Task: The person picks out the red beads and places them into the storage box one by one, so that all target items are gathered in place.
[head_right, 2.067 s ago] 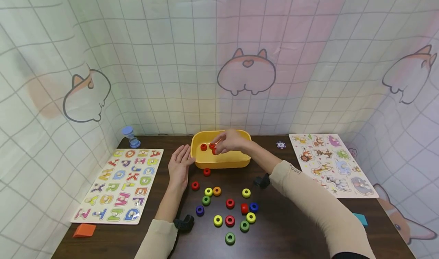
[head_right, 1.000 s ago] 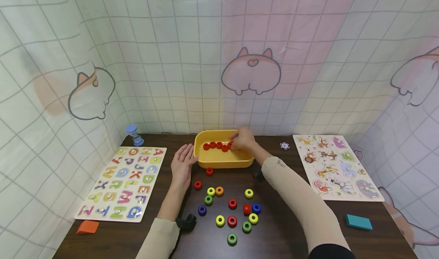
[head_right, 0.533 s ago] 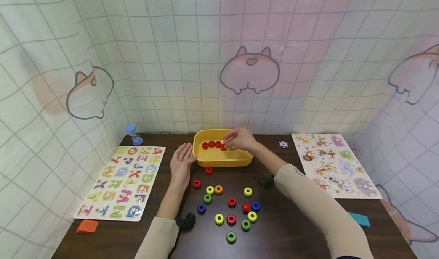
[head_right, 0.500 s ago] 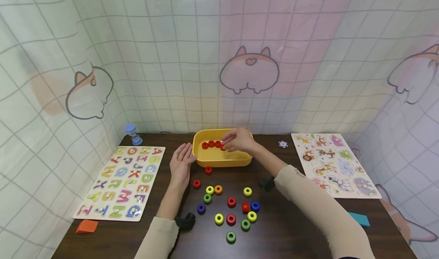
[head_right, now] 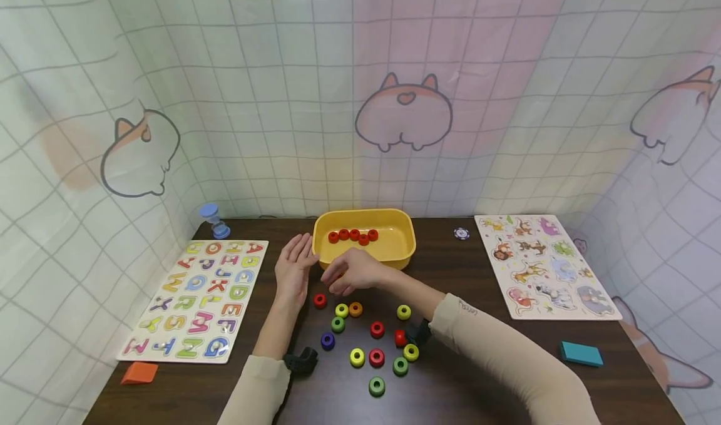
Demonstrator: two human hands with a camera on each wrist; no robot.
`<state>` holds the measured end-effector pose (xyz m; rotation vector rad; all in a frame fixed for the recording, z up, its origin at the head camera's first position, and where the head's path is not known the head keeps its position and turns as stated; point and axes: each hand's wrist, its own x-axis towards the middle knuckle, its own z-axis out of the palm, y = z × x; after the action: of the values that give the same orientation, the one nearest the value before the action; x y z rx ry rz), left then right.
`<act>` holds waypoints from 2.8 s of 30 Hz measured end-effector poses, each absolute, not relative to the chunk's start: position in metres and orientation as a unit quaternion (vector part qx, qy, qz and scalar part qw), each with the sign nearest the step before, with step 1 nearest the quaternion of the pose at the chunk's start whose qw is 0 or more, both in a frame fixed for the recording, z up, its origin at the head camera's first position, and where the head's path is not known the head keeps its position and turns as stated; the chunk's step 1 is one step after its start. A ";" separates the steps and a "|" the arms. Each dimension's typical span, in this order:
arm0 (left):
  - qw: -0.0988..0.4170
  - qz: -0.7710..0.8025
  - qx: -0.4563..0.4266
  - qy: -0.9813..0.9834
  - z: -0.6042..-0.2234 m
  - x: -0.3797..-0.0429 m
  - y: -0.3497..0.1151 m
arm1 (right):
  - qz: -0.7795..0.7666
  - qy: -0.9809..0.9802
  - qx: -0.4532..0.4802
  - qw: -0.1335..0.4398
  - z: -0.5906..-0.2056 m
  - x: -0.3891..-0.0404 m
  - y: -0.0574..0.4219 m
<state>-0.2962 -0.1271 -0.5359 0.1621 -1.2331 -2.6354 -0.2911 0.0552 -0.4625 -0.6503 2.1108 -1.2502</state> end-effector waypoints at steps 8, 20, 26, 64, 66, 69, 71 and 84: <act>0.101 -0.911 0.052 -0.397 -0.534 -0.294 -0.129 | -0.443 0.815 -0.252 0.276 -0.490 -0.285 0.026; 0.103 -0.908 0.054 -0.403 -0.535 -0.294 -0.130 | -0.475 0.795 -0.225 0.303 -0.496 -0.288 0.023; 0.109 -0.901 0.059 -0.416 -0.536 -0.297 -0.130 | -0.491 0.780 -0.238 0.307 -0.470 -0.300 0.037; 0.106 -0.897 0.060 -0.426 -0.537 -0.297 -0.130 | -0.525 0.799 -0.131 0.263 -0.468 -0.391 0.041; 0.106 -0.896 0.061 -0.426 -0.536 -0.297 -0.130 | -0.528 0.799 -0.153 0.244 -0.458 -0.384 0.045; 0.104 -0.897 0.062 -0.424 -0.536 -0.297 -0.129 | -0.518 0.803 -0.188 0.228 -0.445 -0.368 0.051; 0.104 -0.899 0.062 -0.420 -0.535 -0.298 -0.129 | -0.510 0.804 -0.205 0.225 -0.439 -0.356 0.054; 0.107 -0.894 0.069 -0.430 -0.535 -0.297 -0.131 | -0.346 0.865 -0.295 0.212 -0.455 -0.298 0.062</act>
<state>-0.2974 -0.1308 -0.5350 0.2032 -1.2673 -2.6315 -0.2978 0.0621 -0.4552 -0.8198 2.4014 -0.9614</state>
